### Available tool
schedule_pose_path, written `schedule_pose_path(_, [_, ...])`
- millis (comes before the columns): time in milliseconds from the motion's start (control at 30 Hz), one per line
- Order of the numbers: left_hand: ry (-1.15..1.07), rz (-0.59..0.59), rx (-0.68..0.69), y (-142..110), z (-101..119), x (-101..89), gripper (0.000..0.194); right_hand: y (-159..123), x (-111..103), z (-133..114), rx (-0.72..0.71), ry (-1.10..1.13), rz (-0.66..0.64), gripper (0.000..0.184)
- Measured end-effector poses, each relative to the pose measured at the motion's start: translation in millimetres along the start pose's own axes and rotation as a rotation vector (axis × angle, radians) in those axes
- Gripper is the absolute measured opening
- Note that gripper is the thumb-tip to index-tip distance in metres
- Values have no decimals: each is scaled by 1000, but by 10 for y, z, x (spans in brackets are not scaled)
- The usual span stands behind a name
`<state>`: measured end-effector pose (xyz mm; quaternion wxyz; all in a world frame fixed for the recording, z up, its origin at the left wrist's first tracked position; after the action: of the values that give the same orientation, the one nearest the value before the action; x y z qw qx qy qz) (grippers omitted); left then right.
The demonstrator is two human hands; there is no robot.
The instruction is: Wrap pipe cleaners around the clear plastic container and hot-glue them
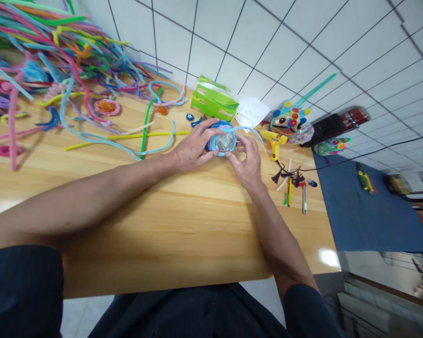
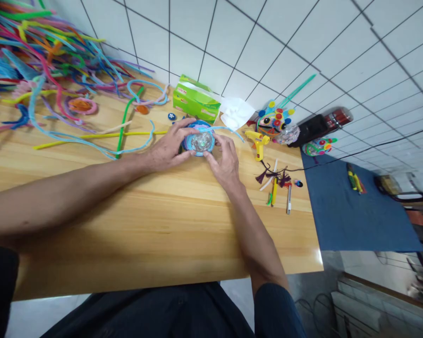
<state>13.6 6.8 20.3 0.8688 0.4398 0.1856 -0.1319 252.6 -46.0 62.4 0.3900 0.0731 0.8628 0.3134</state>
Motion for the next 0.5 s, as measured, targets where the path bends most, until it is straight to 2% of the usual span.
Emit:
schedule_pose_path(333, [-15,-9,-13,-2,2,-13,77,-88,77,46,-10,-9,52,63])
schedule_pose_path(500, [-49,-10,-49,16,3,-32,77,-108,120,93,54,-9,8,68])
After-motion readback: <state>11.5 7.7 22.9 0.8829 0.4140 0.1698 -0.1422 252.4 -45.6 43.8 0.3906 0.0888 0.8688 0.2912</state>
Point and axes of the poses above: each hand's wrist, its own y-axis towards the middle knuckle, its own x-axis out of the palm, z = x × y, the point moved 4 cm from there along y, towards the middle knuckle, and after that the axes turned 7 degrees about z, right-handed, at the moved point
